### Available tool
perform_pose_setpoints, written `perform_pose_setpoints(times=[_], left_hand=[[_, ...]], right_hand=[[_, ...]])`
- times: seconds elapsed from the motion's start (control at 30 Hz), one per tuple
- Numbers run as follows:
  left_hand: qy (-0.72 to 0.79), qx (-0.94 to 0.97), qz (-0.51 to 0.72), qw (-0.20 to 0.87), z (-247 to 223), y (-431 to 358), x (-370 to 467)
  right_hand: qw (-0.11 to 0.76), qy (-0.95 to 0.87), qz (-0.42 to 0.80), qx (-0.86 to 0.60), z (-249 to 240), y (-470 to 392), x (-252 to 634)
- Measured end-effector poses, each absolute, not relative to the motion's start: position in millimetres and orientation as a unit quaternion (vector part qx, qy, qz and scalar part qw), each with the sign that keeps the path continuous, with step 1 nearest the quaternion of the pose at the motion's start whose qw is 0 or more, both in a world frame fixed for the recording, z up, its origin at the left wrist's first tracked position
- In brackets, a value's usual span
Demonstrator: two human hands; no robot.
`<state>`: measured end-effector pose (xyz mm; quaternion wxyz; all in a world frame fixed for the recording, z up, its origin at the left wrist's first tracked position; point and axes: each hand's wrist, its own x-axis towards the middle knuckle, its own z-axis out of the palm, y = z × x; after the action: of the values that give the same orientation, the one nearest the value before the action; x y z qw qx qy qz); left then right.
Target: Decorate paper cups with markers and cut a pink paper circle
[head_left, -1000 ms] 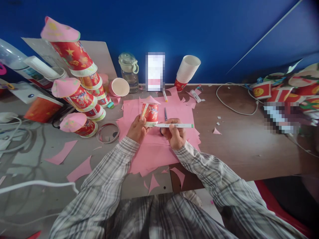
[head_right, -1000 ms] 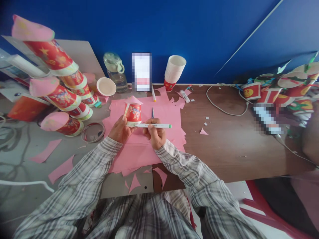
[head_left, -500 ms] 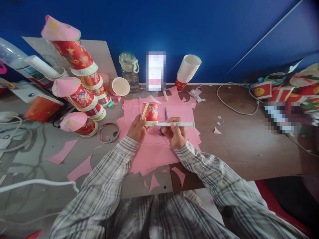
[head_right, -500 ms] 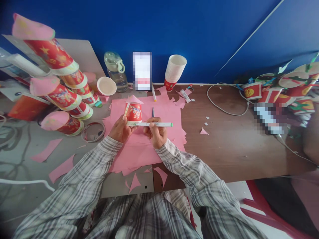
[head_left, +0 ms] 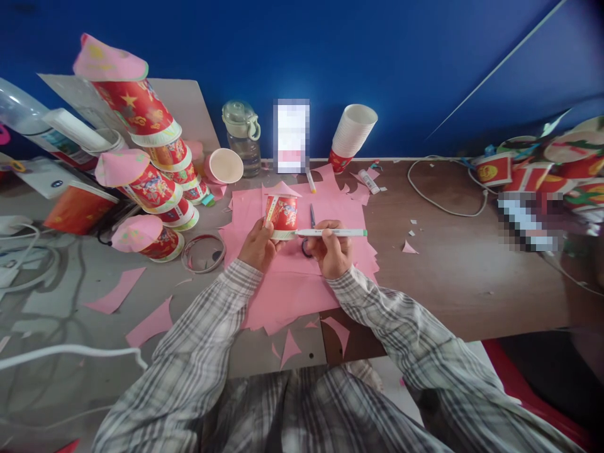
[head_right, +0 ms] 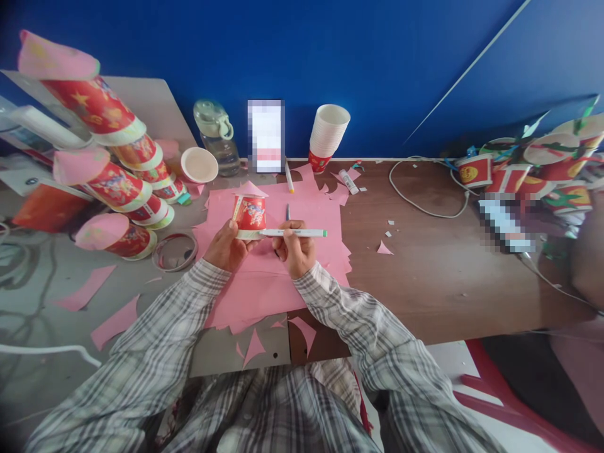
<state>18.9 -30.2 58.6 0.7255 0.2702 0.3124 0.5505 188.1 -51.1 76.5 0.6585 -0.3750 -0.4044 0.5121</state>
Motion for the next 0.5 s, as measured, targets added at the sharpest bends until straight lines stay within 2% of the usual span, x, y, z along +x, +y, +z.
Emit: perform_pose_setpoints(times=[0.37,0.5], left_hand=[[0.302,0.257,0.553,0.733,54,-29,18],[0.299,0.255,0.549,0.738,47,-25,15]], right_hand=[[0.634,-0.417,0.525,-0.385,76,-56,188],[0.66,-0.408,0.506,-0.377,75,-51,189]])
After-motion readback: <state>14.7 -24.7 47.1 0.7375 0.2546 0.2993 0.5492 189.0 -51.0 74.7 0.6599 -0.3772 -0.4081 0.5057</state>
